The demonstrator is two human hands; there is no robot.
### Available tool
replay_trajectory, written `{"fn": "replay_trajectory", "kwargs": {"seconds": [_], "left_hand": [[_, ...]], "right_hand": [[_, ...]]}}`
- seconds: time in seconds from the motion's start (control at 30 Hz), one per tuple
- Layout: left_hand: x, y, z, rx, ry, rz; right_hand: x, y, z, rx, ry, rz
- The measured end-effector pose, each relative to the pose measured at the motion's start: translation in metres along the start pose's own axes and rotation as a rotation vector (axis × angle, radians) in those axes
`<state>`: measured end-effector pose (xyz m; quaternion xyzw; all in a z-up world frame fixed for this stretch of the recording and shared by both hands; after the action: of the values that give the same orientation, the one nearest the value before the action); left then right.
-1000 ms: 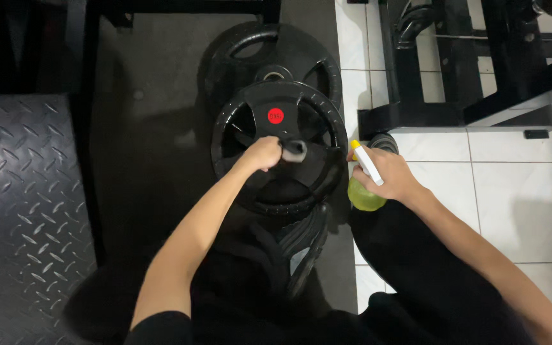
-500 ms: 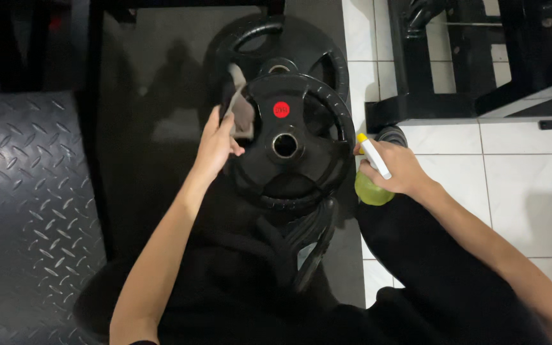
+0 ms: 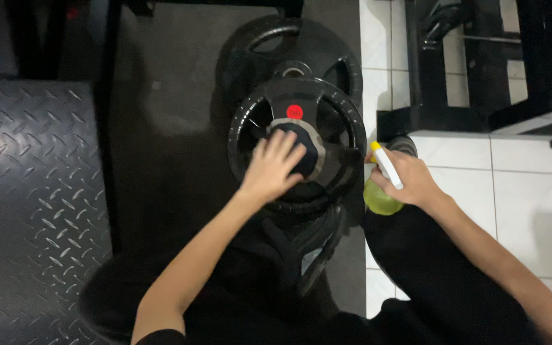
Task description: The person cleans a stack of black weight plates on the floor by spraying them with a cleaning solution and wiping them with a cloth. The person flips the top plate over to clean both sides and continues wiping the surfaces.
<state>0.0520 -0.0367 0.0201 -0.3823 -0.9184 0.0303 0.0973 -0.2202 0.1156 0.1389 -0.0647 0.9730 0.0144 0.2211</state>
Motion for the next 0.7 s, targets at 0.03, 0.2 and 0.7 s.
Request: {"fn": "replay_trajectory", "kwargs": {"seconds": [0.03, 0.2, 0.7], "left_hand": [[0.004, 0.004, 0.014, -0.006, 0.065, 0.04], [0.003, 0.004, 0.061, 0.169, 0.064, 0.12], [-0.009, -0.086, 0.006, 0.506, 0.299, -0.264]], "right_hand": [[0.001, -0.001, 0.0, 0.002, 0.0, -0.003], [0.002, 0.002, 0.0, -0.006, 0.019, 0.007], [0.009, 0.005, 0.002, 0.029, -0.092, -0.047]]}}
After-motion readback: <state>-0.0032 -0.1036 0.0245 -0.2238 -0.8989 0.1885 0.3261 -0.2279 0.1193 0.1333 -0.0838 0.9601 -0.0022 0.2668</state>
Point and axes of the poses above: each hand's wrist, its own y-axis away from the middle knuckle, its own z-axis out of the palm, x = y × z, the point moved 1 cm from there along -y, towards the middle knuckle, and after that the axes turned 15 degrees about -z, right-handed, at the moved point
